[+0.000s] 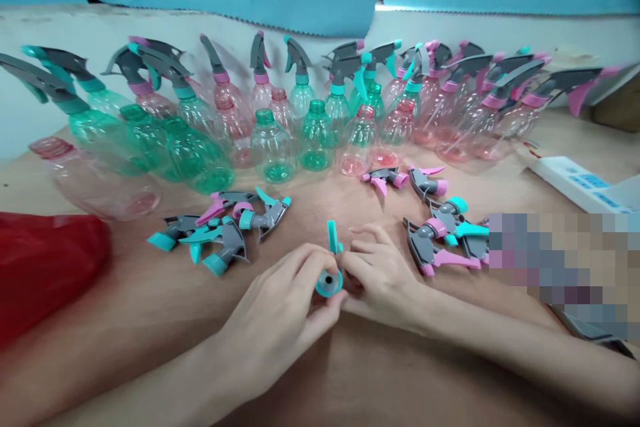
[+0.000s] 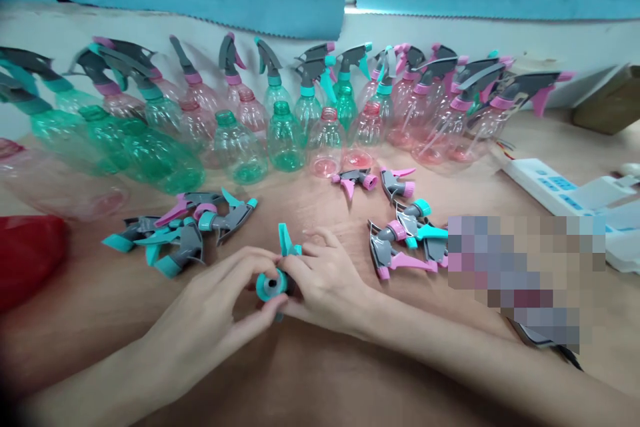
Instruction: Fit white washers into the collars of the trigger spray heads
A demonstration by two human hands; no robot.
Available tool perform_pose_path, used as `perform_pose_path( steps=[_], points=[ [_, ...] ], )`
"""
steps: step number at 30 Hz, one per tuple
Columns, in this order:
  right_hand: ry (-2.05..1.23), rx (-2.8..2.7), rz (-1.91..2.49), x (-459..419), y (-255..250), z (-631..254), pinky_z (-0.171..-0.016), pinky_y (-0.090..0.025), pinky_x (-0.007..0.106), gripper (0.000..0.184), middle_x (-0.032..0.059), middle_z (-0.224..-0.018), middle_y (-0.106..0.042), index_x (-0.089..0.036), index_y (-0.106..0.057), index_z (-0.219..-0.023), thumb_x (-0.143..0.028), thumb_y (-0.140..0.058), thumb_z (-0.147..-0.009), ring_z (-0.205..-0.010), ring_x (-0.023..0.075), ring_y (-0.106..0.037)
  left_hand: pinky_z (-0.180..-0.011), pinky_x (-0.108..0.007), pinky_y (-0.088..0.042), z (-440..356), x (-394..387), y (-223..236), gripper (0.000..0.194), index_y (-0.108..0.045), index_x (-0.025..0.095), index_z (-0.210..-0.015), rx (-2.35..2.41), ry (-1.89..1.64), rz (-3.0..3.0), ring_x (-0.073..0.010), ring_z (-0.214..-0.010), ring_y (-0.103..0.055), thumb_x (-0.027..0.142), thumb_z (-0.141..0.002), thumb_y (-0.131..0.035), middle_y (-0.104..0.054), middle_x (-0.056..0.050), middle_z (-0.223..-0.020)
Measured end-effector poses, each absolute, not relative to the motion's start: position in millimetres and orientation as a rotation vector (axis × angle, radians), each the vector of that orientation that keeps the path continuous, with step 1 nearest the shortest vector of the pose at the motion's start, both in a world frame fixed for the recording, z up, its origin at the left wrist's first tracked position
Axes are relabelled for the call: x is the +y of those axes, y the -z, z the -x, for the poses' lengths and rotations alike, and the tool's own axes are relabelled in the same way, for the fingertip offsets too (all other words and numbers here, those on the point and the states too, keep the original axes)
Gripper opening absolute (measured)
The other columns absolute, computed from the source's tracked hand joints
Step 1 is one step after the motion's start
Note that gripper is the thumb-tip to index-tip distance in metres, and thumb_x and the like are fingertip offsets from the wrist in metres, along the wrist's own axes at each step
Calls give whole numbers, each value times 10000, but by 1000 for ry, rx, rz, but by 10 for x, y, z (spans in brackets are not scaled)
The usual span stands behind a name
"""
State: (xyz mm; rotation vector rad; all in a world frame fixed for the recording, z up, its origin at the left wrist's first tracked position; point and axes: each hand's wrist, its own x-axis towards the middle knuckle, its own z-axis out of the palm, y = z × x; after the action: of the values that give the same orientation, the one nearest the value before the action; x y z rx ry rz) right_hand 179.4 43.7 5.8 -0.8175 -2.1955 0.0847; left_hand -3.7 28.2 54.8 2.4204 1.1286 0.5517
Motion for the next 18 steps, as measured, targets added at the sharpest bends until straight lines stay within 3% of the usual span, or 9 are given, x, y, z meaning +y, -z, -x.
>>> perform_pose_path(
  steps=[2,5,7,10,12,15,18],
  points=[
    [-196,-2230,885,434,-169,-1795,-734,-422,326,326,0,-617,-644,-147,-584,-939,-466,-530,-895,-583,155,-600,-747,-322,-527,83,305,-613,152,-483,239,-973,1190,-619,-2426,-168,-851,-632,151,-860,-534,-630,12,-979],
    [-290,-2264,973,477,-372,-1887,-767,-434,321,583,8,-668,-667,-133,-514,-1189,-613,-514,-858,-690,179,-630,-665,-300,-547,246,373,-772,212,-500,287,-1059,1385,-767,-2415,-167,-772,-663,290,-858,-567,-658,31,-977],
    [-211,-2275,1077,558,-488,-2031,-758,-437,325,533,28,-695,-673,-149,-543,-1149,-604,-489,-876,-719,189,-624,-584,-268,-550,403,429,-867,298,-508,303,-1093,1561,-907,-2279,-174,-763,-680,409,-833,-607,-657,23,-1039],
    [-28,-2355,1268,752,-567,-2353,-715,-446,312,312,65,-821,-678,-175,-608,-934,-471,-515,-914,-769,199,-625,-776,-289,-568,652,525,-910,385,-544,292,-1098,1642,-993,-2038,-201,-958,-661,444,-770,-676,-653,15,-1113],
    [115,-2413,1372,902,-550,-2595,-730,-455,321,223,88,-939,-665,-178,-621,-946,-371,-509,-926,-862,223,-622,-832,-299,-559,792,595,-874,393,-577,242,-1043,1607,-1058,-1811,-216,-1007,-639,466,-741,-691,-663,-17,-1090],
    [284,-2387,1617,1108,-467,-2906,-707,-463,351,268,127,-972,-627,-156,-632,-996,-391,-553,-893,-862,263,-605,-802,-317,-573,931,687,-780,510,-587,182,-1043,1625,-1018,-1573,-234,-983,-636,530,-694,-716,-665,-66,-1085],
    [321,-2350,1726,1262,-382,-3084,-668,-459,361,318,151,-961,-597,-143,-632,-1068,-387,-582,-870,-888,302,-584,-841,-346,-551,994,737,-703,503,-573,153,-1077,1690,-928,-1568,-243,-1008,-623,530,-758,-671,-650,-97,-1130]
  ],
)
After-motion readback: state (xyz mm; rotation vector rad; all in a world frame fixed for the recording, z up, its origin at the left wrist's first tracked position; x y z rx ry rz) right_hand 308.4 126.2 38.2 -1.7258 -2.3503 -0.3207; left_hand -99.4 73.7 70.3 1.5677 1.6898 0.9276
